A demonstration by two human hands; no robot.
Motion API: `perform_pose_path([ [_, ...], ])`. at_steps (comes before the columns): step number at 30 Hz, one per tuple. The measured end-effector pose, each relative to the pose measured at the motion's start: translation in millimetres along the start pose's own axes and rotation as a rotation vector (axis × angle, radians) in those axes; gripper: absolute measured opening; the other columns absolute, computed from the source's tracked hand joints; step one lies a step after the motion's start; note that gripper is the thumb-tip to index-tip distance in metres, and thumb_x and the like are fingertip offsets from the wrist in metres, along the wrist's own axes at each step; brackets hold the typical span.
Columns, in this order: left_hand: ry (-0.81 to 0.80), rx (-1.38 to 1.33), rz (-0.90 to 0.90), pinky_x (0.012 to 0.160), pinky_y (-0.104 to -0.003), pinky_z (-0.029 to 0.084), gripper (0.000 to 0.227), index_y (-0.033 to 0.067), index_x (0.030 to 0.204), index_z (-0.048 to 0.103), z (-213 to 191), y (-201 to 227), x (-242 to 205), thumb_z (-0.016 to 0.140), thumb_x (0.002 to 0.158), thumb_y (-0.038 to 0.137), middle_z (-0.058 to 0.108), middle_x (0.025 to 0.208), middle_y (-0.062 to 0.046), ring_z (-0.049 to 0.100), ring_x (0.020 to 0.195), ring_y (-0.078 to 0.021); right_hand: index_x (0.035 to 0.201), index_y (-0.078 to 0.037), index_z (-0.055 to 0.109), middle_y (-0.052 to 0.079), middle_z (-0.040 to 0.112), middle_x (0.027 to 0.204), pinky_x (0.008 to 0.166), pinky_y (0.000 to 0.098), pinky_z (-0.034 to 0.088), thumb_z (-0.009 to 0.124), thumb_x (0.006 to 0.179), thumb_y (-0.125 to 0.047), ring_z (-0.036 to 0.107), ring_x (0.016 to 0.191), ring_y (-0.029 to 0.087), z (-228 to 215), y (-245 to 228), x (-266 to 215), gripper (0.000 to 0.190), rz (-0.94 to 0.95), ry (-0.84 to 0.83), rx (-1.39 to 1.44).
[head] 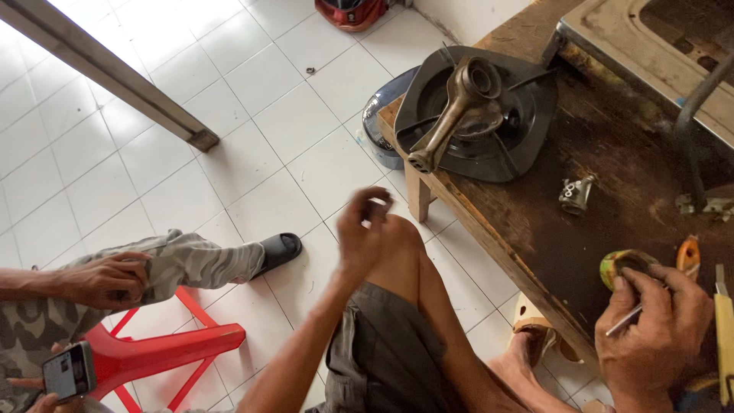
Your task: The person is repairing a small mechanical part, likely a carburetor component, using a screwdriver and tweezers. They carefully manipulate the part, dip it into a small container of liquid, and use the tools to adjust or clean internal components.
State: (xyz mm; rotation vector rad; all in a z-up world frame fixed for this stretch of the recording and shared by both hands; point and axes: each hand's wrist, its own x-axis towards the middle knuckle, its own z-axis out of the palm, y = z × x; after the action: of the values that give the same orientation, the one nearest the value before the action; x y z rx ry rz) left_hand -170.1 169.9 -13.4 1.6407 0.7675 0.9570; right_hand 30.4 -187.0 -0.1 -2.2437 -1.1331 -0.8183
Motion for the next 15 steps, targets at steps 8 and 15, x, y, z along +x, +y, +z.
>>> perform_pose_path([
  [8, 0.175, 0.179, -0.176, 0.081, -0.035, 0.059, 0.014, 0.0122, 0.113, 0.076, -43, -137, 107, 0.077, 0.099, 0.016, 0.080, 0.104, -0.004, 0.070, 0.087, -0.0169, 0.128, 0.011, 0.086, 0.033, 0.075, 0.144, 0.123, 0.0597, 0.059, 0.081, 0.131, 0.001, 0.070, 0.133, 0.051, 1, -2, -9, 0.011, 0.026, -0.003, -0.026],
  [15, 0.080, 0.201, -0.298, 0.086, -0.041, 0.062, 0.018, 0.0105, 0.115, 0.077, -34, -140, 120, 0.077, 0.099, 0.018, 0.081, 0.114, -0.008, 0.073, 0.098, -0.0224, 0.129, 0.013, 0.088, 0.035, 0.076, 0.145, 0.126, 0.0597, 0.059, 0.082, 0.132, 0.003, 0.072, 0.135, 0.052, 2, -4, -3, 0.012, 0.045, 0.011, -0.011],
])
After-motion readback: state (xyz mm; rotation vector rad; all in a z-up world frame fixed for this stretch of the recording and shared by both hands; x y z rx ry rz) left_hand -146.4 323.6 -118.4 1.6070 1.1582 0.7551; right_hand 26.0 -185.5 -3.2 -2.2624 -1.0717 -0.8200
